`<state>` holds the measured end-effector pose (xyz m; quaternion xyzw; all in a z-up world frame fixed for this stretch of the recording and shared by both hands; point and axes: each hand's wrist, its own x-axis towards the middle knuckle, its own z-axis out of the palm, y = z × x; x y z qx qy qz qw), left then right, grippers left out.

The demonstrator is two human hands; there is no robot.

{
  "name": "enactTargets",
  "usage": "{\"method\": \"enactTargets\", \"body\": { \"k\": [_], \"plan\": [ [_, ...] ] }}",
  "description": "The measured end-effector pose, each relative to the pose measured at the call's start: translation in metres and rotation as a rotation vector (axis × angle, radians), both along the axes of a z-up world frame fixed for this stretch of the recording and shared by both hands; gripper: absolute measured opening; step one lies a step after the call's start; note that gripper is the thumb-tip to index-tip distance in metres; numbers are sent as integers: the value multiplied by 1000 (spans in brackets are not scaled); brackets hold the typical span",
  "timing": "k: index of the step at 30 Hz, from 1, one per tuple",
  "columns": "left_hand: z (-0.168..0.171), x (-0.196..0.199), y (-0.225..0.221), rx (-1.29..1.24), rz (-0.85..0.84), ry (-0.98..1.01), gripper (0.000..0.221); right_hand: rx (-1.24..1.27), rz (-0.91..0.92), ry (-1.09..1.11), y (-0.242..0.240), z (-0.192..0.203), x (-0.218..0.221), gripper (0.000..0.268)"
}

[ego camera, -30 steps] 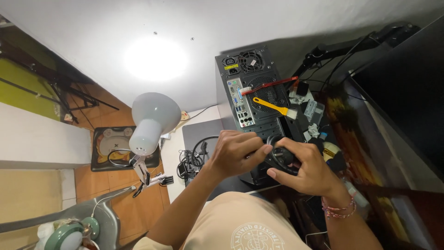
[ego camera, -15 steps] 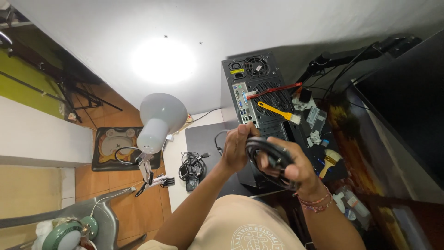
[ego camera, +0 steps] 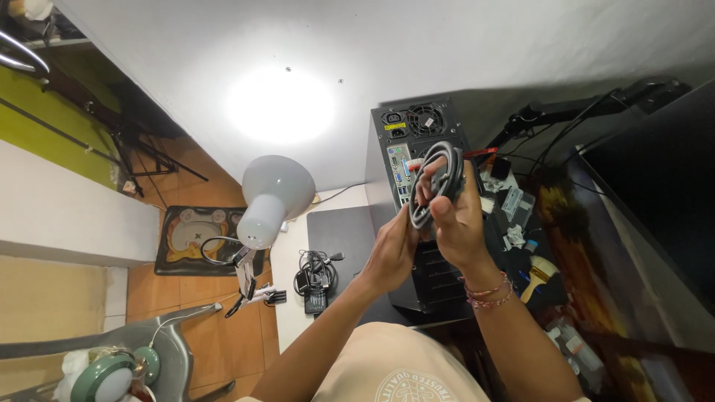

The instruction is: The person cleans a desktop computer case with brushes, brushing the rear ports and fan grille, then handles a power cable and a small component, and finally brushes the case's side panel and vent holes before repositioning the case on the desk.

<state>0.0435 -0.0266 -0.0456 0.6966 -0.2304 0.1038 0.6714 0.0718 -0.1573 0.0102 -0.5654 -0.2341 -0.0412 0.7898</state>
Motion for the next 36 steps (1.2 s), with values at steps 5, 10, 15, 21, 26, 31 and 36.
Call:
{"method": "enactTargets", "body": {
  "k": [5, 10, 15, 21, 26, 31, 36],
  "plan": [
    [9, -8, 8, 70, -71, 77, 23, -277, -235, -118, -8, 3, 12, 63],
    [32, -19, 18, 179, -110, 284, 27, -728, -409, -160, -25, 32, 14, 57],
    [39, -22, 26, 471, 65, -97, 24, -1035, -349, -530, -38, 44, 2, 43],
    [49, -14, 31, 438, 255, -330, 40, -1163, -270, -348, -59, 24, -16, 42],
    [51, 5, 27, 269, 172, -334, 35, -1031, -22, -138, -60, 15, -36, 42],
    [34, 9, 16, 115, 62, -141, 39, -899, 146, -4, -58, 4, -49, 59],
    [38, 8, 15, 64, 31, -46, 40, -675, 273, -13, -53, -5, -51, 60]
  ]
}}
